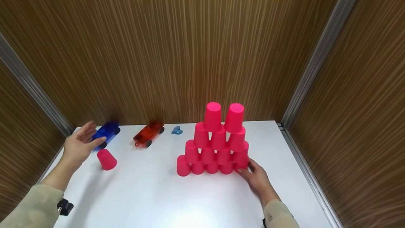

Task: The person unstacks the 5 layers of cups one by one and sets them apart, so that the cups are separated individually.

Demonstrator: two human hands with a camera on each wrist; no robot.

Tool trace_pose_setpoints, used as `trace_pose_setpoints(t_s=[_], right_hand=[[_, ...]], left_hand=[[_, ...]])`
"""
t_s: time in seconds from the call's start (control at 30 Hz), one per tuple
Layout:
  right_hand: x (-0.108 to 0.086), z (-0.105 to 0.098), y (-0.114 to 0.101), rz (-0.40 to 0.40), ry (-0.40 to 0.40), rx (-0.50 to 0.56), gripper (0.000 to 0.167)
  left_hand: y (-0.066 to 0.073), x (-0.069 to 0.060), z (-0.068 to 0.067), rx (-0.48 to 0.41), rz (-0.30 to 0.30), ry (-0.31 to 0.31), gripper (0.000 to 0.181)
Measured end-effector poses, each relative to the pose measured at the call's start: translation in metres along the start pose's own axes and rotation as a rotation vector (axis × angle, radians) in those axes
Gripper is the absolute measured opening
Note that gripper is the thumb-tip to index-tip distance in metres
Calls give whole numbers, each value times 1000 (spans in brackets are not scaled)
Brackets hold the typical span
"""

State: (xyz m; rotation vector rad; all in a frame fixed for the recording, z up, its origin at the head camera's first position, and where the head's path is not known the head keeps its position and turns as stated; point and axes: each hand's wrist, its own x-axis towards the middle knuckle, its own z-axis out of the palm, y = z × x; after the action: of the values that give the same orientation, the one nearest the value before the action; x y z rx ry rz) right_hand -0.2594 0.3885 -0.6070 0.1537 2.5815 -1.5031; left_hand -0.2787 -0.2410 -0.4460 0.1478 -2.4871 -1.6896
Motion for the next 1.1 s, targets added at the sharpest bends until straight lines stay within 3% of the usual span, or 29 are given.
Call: trace_pose_setpoints(t_s=[0.1, 0.23, 0.5, 0.77, 0.9, 1.1], right_hand=[[1, -1, -2, -5, -3, 1, 88], [1, -3, -2, 0, -6, 2, 87], [-2, -9, 1, 32, 3, 24, 89], [-6, -9, 4, 29, 4, 9, 89], [-8, -9, 3, 40, 4, 25, 91], [-8, -8, 3, 32, 1, 20, 90]], left_hand=[[26, 0, 10, 0, 77, -17, 88], [61, 1, 34, -27, 209, -66, 83], [138, 3, 111, -53, 409, -189, 73], [191, -6, 184, -89, 475, -339, 74], [204, -9, 211, -106, 477, -386, 73], [212, -13, 241, -120, 424, -425, 72]])
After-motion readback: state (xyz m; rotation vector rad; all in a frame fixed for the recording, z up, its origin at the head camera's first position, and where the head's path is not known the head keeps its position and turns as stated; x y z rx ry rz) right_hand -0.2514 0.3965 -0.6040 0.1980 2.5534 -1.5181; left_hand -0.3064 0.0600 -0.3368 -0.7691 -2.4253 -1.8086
